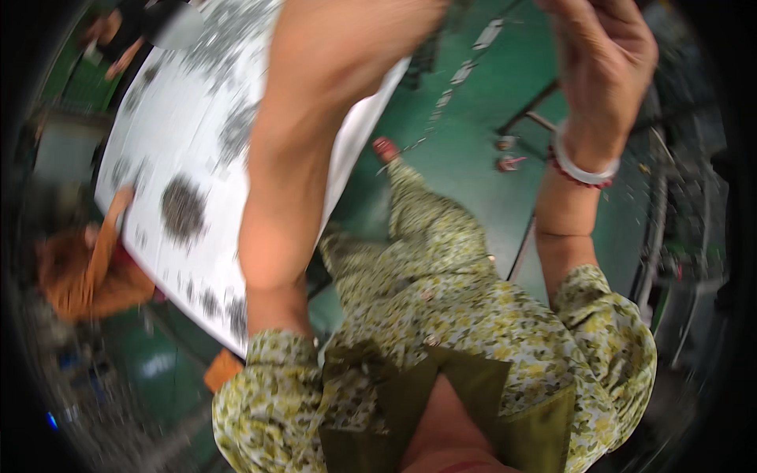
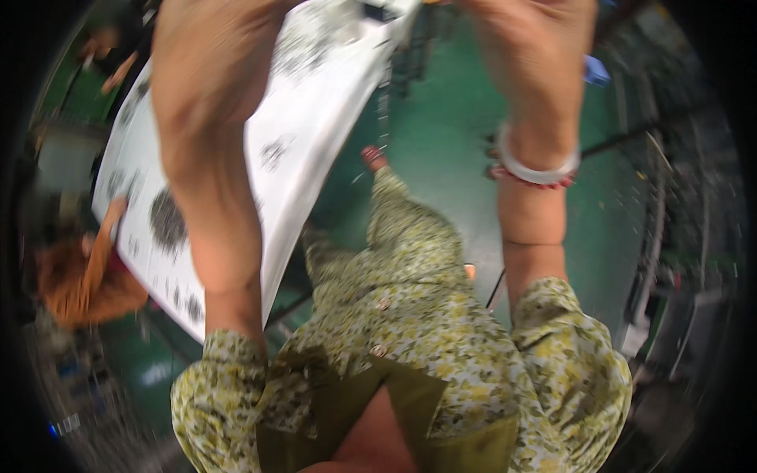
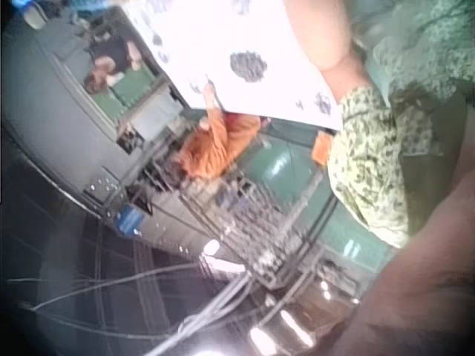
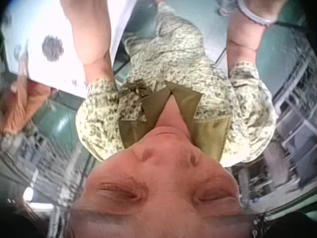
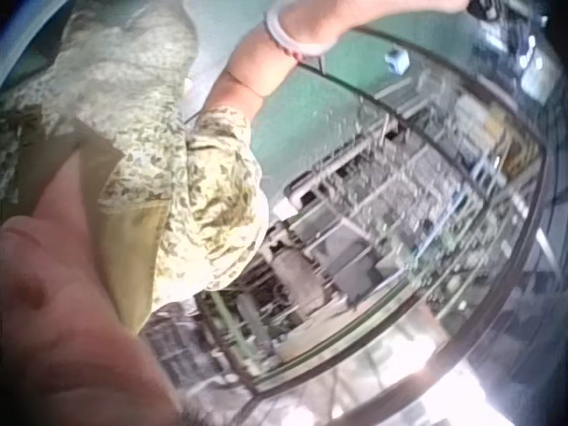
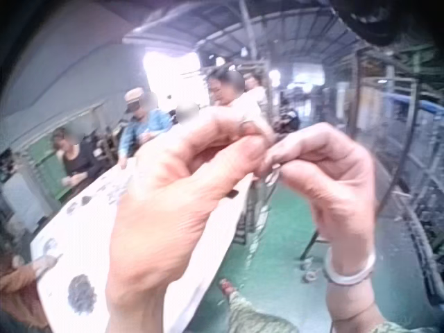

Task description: The person repeatedly picks small wire pieces from a table, bends them into loops, and hangs them on a nearby vertical rack. The task is performed by hand without tools, and the person works alongside others in a factory setting.

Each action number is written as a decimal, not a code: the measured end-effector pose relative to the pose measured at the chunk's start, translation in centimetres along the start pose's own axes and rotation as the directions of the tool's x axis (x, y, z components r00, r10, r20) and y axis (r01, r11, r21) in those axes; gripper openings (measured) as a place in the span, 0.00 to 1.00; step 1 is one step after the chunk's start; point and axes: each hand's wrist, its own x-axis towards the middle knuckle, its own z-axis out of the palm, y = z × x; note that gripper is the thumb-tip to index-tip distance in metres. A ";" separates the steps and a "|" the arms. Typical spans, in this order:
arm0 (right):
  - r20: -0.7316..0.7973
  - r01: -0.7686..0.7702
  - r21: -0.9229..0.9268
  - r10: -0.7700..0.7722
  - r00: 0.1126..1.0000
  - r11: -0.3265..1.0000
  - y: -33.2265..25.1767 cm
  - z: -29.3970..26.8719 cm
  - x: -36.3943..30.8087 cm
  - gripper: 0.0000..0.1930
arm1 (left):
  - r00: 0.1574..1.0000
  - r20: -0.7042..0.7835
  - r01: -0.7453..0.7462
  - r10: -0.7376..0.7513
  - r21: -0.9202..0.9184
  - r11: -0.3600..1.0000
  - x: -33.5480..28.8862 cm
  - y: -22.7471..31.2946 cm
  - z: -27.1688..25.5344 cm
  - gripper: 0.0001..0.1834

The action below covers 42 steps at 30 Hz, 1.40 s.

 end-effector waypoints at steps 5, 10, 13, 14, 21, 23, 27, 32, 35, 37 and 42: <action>-0.031 -0.104 -0.072 0.102 0.994 0.992 -3.9 -1.8 1.1 0.07 | 0.991 -0.110 0.076 -0.075 0.008 0.997 1.5 -0.2 3.6 0.13; -0.152 -0.125 -0.338 0.077 0.985 0.933 -9.6 -5.6 1.1 0.10 | 0.963 -0.069 0.251 -0.261 -0.128 0.960 0.0 -5.8 4.4 0.17; -0.219 -0.071 -0.505 -0.048 0.975 0.860 -12.8 -8.6 1.2 0.12 | 0.827 0.031 0.561 -0.562 0.028 0.827 -4.0 -11.7 1.8 0.16; -0.251 -0.073 -0.547 -0.080 0.965 0.834 -13.6 -9.9 1.2 0.13 | 0.771 0.034 0.633 -0.636 0.060 0.772 -5.9 -14.0 0.7 0.16; -0.451 -0.123 -0.504 -0.140 0.881 0.855 -20.9 -13.8 1.0 0.12 | 0.350 -0.220 0.937 -0.911 0.085 0.339 -17.9 -23.3 -8.8 0.15; -0.467 -0.050 -0.499 -0.219 0.856 0.865 -22.1 -16.4 1.2 0.11 | 0.335 -0.225 0.942 -0.915 0.043 0.334 -19.8 -24.1 -11.3 0.15; -0.438 -0.061 -0.746 -0.419 0.796 0.664 -28.4 -18.0 2.4 0.11 | 0.430 -0.058 0.899 -0.901 -0.056 0.433 -21.2 -25.5 -11.0 0.16; -0.436 0.049 -0.771 -0.583 0.686 0.635 -31.0 -24.0 4.6 0.12 | 0.516 -0.035 0.853 -0.856 -0.076 0.517 -23.2 -25.5 -14.5 0.16; -0.413 0.010 -0.826 -0.617 0.669 0.563 -34.0 -26.2 6.0 0.12 | 0.509 -0.058 0.849 -0.859 -0.130 0.512 -22.3 -24.9 -12.9 0.17; -0.448 -0.009 -0.829 -0.653 0.610 0.560 -33.8 -25.0 6.9 0.12 | 0.498 -0.084 0.851 -0.863 -0.144 0.505 -21.9 -24.0 -12.4 0.17; -0.294 0.012 -0.879 -0.563 0.772 0.477 -34.3 -24.9 8.0 0.11 | 0.513 -0.096 0.840 -0.853 -0.149 0.522 -22.4 -23.9 -13.4 0.17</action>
